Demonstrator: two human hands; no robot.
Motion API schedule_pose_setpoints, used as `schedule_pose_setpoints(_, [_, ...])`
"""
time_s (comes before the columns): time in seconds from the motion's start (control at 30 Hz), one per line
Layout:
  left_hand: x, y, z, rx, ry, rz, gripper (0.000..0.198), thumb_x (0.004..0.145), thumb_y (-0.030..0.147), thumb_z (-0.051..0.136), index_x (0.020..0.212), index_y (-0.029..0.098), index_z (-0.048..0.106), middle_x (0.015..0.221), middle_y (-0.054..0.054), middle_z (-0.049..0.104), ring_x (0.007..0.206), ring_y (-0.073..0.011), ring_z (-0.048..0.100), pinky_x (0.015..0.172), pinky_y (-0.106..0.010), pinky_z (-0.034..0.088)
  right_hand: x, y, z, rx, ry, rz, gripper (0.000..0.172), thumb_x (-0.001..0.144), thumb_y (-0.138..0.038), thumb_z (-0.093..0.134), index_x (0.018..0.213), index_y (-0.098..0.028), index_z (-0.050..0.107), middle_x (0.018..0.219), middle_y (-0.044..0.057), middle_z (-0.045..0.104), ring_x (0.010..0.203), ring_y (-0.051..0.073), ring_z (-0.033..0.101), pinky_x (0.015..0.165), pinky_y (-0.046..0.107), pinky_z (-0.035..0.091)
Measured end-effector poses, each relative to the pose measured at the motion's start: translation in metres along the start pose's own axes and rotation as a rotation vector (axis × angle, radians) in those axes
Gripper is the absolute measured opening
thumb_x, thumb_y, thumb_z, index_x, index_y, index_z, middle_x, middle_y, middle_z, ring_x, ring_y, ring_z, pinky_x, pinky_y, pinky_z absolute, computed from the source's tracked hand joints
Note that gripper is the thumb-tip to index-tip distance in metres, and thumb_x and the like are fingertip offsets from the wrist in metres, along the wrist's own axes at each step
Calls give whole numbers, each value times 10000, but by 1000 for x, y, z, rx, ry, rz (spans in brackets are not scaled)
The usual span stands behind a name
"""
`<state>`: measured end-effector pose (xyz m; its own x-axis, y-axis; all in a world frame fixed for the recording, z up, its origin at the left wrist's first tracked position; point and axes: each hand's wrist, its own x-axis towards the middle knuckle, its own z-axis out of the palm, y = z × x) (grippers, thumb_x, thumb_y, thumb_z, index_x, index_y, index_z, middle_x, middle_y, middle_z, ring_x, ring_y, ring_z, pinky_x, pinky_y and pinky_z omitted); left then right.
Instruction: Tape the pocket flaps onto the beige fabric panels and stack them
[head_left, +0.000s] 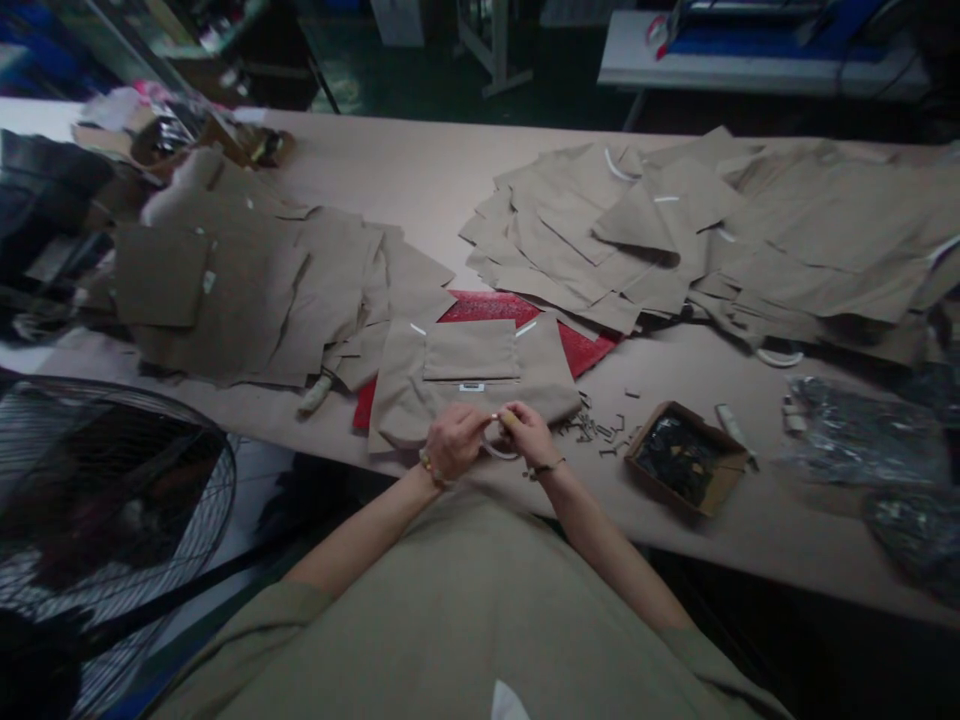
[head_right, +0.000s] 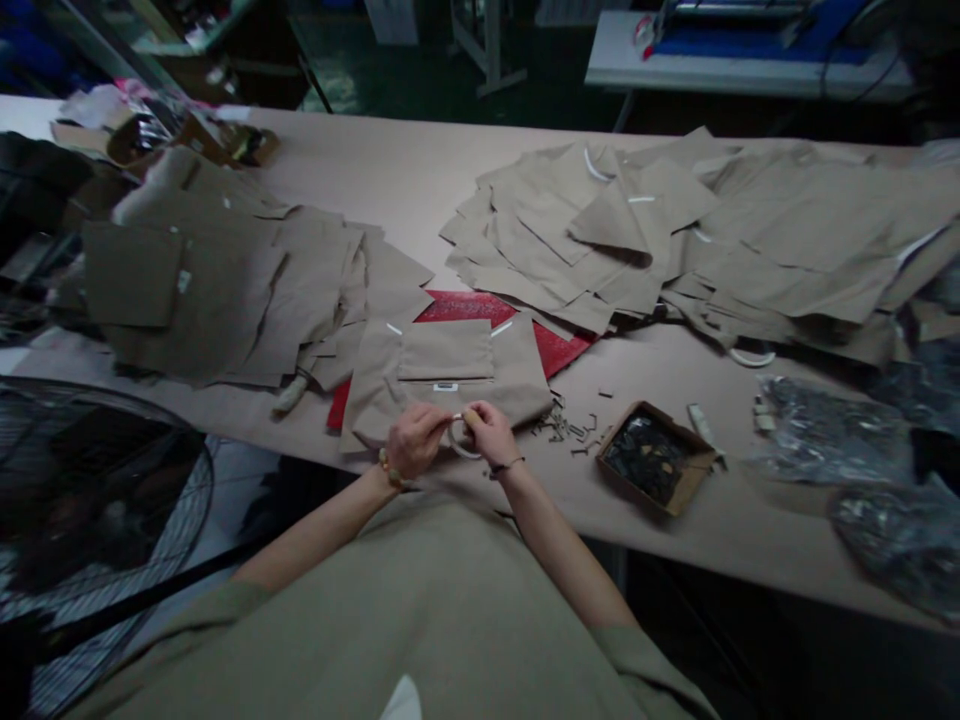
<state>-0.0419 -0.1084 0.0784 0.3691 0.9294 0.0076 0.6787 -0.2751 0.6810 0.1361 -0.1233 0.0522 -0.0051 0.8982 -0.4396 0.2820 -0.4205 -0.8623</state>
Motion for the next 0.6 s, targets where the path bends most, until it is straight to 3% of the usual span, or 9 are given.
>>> schedule_pose_setpoints(0.1, [31,-18,-2,-44,-1,-218,211,964,270,566,1015,234,768,1017,-59,757,975,-210,667,939,-364,521,11,8,-30,3,294,87,587,947,-602,354,1255,-146,559,944,98,685,711,189,620,652,288,510])
schedule_pose_setpoints(0.17, [60,-34,-2,-60,-102,-369,208,942,214,574,1022,210,766,982,-46,766,917,-185,677,875,-309,526,17,15,-62,-160,492,97,614,944,-514,387,1406,-121,486,1108,149,671,875,219,647,784,313,517])
schedule_pose_setpoints(0.23, [87,-47,-2,-16,-219,-443,183,906,172,611,1023,187,751,954,-41,762,894,-173,671,836,-275,517,25,22,-93,-358,582,125,669,928,-453,437,1501,-108,426,1201,177,643,1012,253,632,884,340,496])
schedule_pose_setpoints(0.37, [117,-55,3,121,-332,-491,306,826,142,716,1127,162,669,823,-6,706,774,-152,619,753,-245,488,43,36,-126,-670,515,199,619,904,-409,484,1441,-114,570,1194,216,647,1138,311,591,975,393,458])
schedule_pose_setpoints(0.5, [126,-51,11,176,-369,-522,306,824,103,715,1115,104,623,780,-22,683,724,-139,598,731,-234,468,58,45,-128,-795,443,318,538,915,-493,484,1244,-157,744,1131,228,686,1074,319,648,920,399,487])
schedule_pose_setpoints(0.6, [135,-48,16,218,-396,-555,291,805,87,714,1082,77,629,851,-99,719,775,-197,657,755,-284,501,66,49,-127,-799,371,324,507,892,-521,510,1090,-161,806,1050,217,726,1007,318,684,863,389,509])
